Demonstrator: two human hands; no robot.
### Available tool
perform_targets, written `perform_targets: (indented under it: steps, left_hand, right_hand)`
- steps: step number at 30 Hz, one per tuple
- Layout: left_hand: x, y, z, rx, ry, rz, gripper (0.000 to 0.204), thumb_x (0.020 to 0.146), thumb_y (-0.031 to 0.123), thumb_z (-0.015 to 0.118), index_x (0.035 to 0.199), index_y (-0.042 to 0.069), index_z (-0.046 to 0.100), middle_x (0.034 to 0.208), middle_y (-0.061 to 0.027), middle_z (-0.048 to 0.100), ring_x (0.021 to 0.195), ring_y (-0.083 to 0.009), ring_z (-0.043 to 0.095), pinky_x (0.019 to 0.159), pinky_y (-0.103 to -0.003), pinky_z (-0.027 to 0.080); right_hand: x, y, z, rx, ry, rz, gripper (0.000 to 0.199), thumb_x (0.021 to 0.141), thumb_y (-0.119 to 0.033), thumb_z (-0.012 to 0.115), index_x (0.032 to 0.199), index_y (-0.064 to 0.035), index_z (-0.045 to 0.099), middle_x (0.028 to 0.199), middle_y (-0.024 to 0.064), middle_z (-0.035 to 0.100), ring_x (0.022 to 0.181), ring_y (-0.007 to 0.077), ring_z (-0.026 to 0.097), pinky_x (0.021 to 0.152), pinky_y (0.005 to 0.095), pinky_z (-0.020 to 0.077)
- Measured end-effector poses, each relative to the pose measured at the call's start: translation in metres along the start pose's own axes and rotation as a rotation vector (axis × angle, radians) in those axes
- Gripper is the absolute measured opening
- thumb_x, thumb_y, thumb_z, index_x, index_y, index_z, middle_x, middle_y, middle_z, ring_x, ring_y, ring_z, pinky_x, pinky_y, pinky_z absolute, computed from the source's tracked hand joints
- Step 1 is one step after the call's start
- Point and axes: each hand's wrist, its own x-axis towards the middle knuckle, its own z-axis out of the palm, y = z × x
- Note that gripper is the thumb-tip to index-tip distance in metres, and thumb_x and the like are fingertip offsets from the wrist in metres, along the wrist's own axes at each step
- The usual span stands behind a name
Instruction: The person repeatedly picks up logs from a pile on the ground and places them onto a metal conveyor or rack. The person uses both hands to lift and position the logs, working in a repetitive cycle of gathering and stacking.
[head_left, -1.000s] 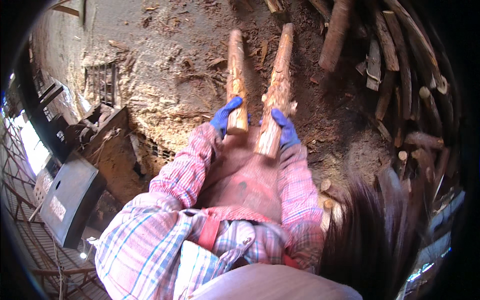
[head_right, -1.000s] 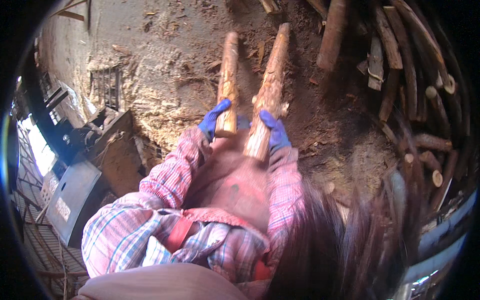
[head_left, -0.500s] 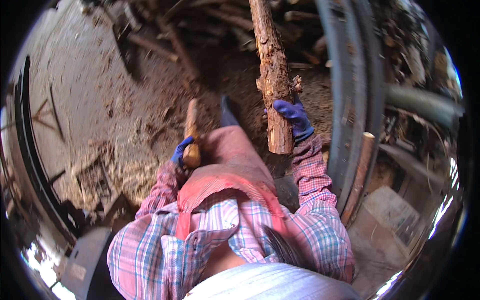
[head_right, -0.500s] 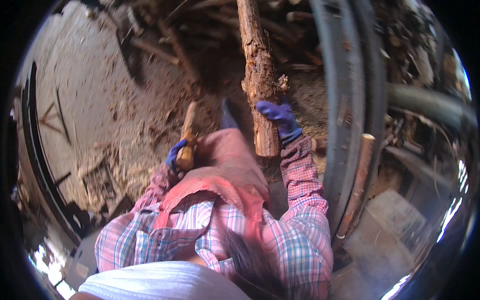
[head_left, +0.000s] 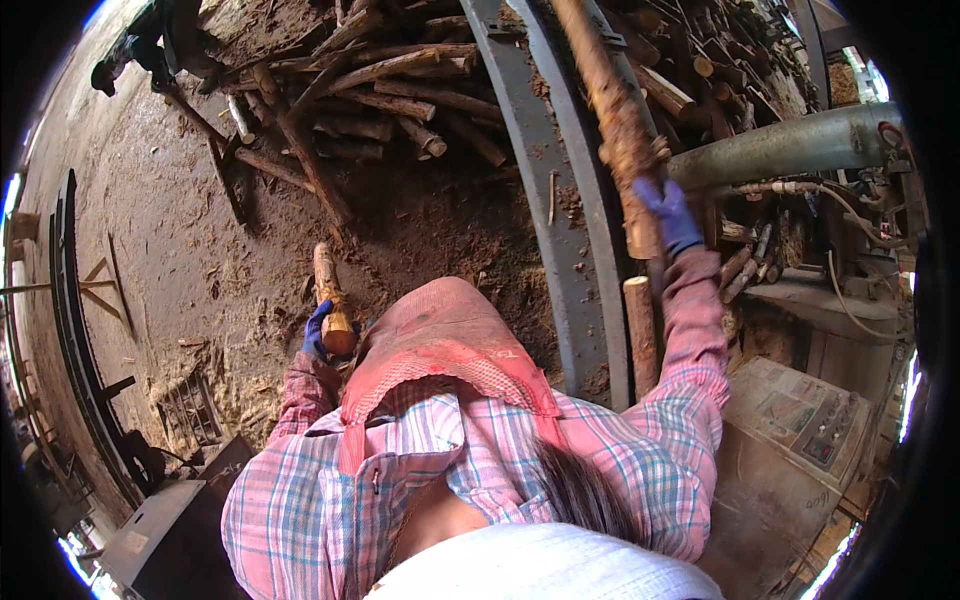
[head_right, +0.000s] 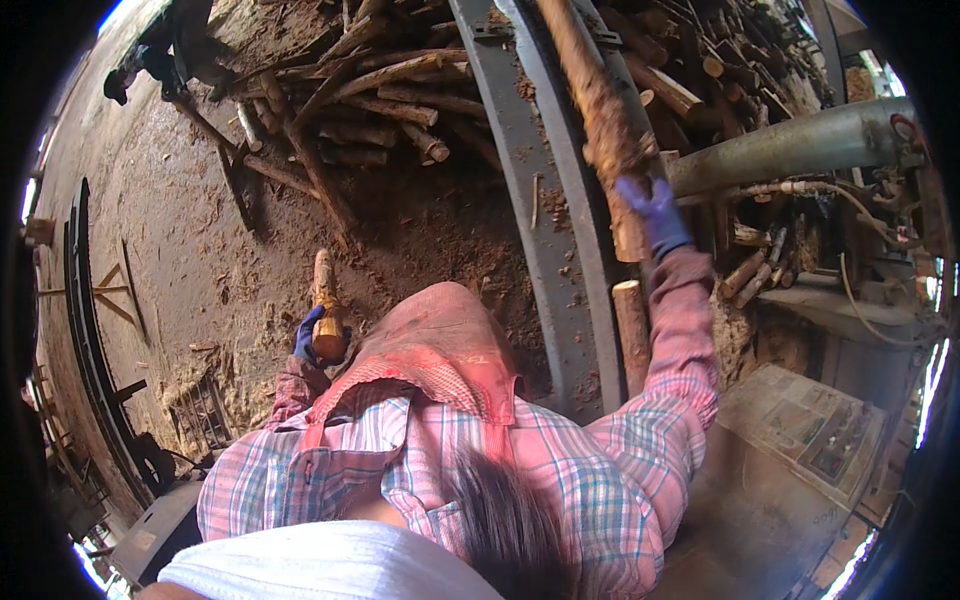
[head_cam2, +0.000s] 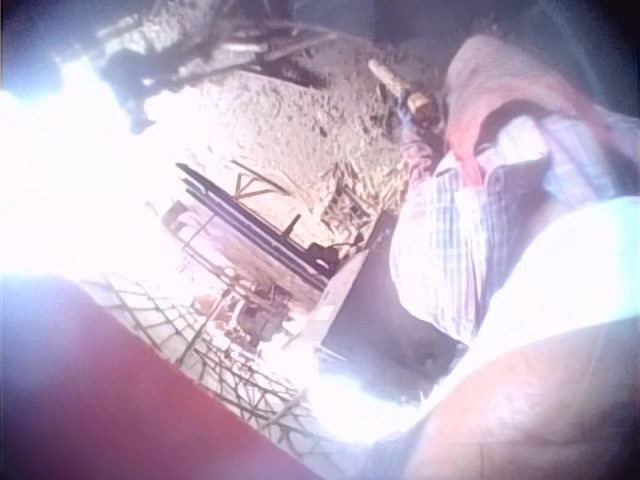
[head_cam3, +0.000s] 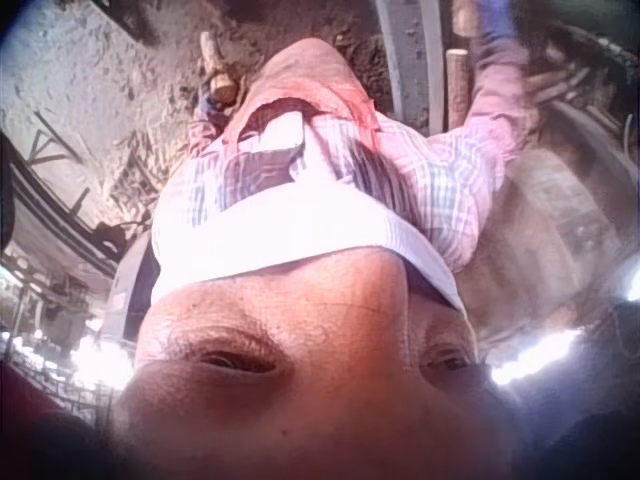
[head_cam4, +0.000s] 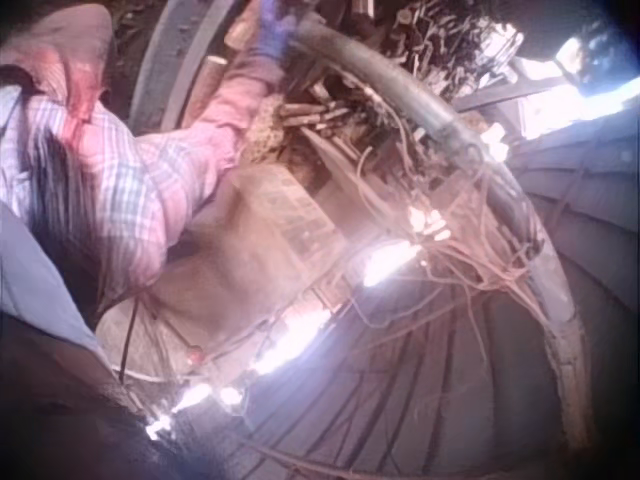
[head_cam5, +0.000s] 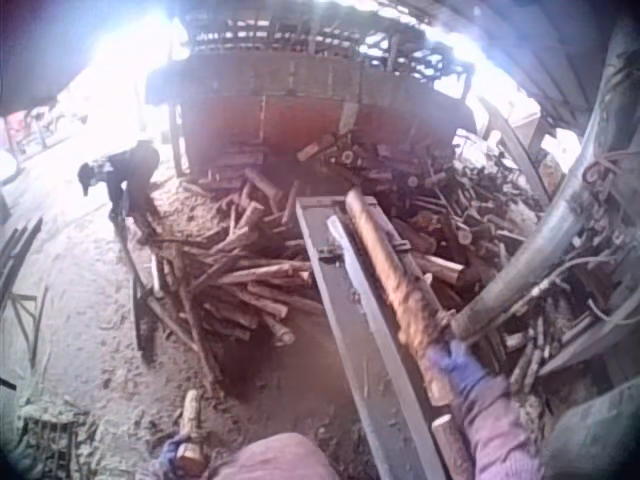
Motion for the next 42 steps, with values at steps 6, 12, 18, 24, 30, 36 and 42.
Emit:
perform_targets:
  steps: [6,12,18,24,30,36,42]
  left_hand:
    - [-0.019,-0.020,0.091,0.157,-0.132,0.106,0.049,0.085,0.041,0.061,0.114,0.001,0.055,0.085,-0.0200,0.066,0.067,-0.0332,0.066,0.060,-0.043,0.057]
    - [-0.067,-0.020,0.211,0.449,-0.074,0.216,0.048,0.084,0.041,0.065,0.114,0.003,0.056,0.085,-0.0189,0.067,0.070,-0.0288,0.067,0.063,-0.041,0.057]
    - [-0.132,-0.021,0.322,0.811,-0.470,0.762,0.058,0.083,0.027,0.068,0.130,-0.001,0.047,0.111,-0.0092,0.061,0.098,-0.0166,0.058,0.084,-0.030,0.047]
    - [-0.183,-0.016,0.425,1.098,-0.831,1.180,0.043,0.080,0.014,0.066,0.118,0.001,0.051,0.109,-0.0063,0.060,0.101,-0.0163,0.057,0.089,-0.031,0.045]
    - [-0.102,-0.082,0.460,1.320,-0.959,1.483,0.044,0.080,0.013,0.068,0.119,0.006,0.049,0.105,-0.0063,0.060,0.093,-0.0177,0.058,0.081,-0.032,0.048]
    - [-0.028,-0.109,0.355,1.936,-0.457,0.842,0.071,0.070,0.033,0.076,0.127,0.005,0.046,0.104,-0.0115,0.060,0.096,-0.0209,0.058,0.084,-0.036,0.046]
    - [-0.043,-0.099,0.326,0.990,-0.569,-0.185,0.055,0.085,0.037,0.060,0.124,0.000,0.049,0.101,-0.0162,0.063,0.085,-0.0256,0.063,0.080,-0.038,0.051]
  right_hand:
    - [-0.025,0.059,0.009,-0.756,0.262,-0.059,0.097,0.067,-0.058,0.071,0.136,0.0003,0.035,0.124,0.0283,0.053,0.112,0.0428,0.053,0.096,0.0446,0.0421]
    - [-0.070,0.051,-0.013,-0.710,0.169,-0.068,0.095,0.068,-0.056,0.071,0.136,0.0001,0.035,0.118,0.0298,0.055,0.109,0.0440,0.054,0.095,0.0447,0.0434]
    - [-0.140,0.061,-0.035,-0.703,0.084,0.022,0.097,0.072,-0.051,0.071,0.142,-0.0011,0.025,0.132,0.0289,0.045,0.122,0.0414,0.045,0.102,0.0439,0.0371]
    - [-0.169,0.062,-0.040,-0.759,0.094,0.108,0.098,0.069,-0.046,0.074,0.141,-0.0006,0.026,0.133,0.0286,0.044,0.121,0.0414,0.046,0.102,0.0423,0.0378]
    - [-0.202,0.092,-0.050,-0.735,0.154,0.039,0.095,0.069,-0.043,0.074,0.140,-0.0009,0.027,0.130,0.0278,0.047,0.112,0.0414,0.053,0.097,0.0431,0.0428]
    - [-0.232,0.083,-0.051,-0.755,0.207,-0.060,0.100,0.067,-0.039,0.074,0.144,-0.0052,0.021,0.123,0.0256,0.053,0.109,0.0407,0.055,0.095,0.0441,0.0444]
    - [-0.239,0.020,-0.018,-0.482,0.510,-0.402,0.074,0.074,-0.032,0.076,0.133,-0.0012,0.043,0.120,0.0214,0.055,0.107,0.0336,0.056,0.093,0.0415,0.0460]
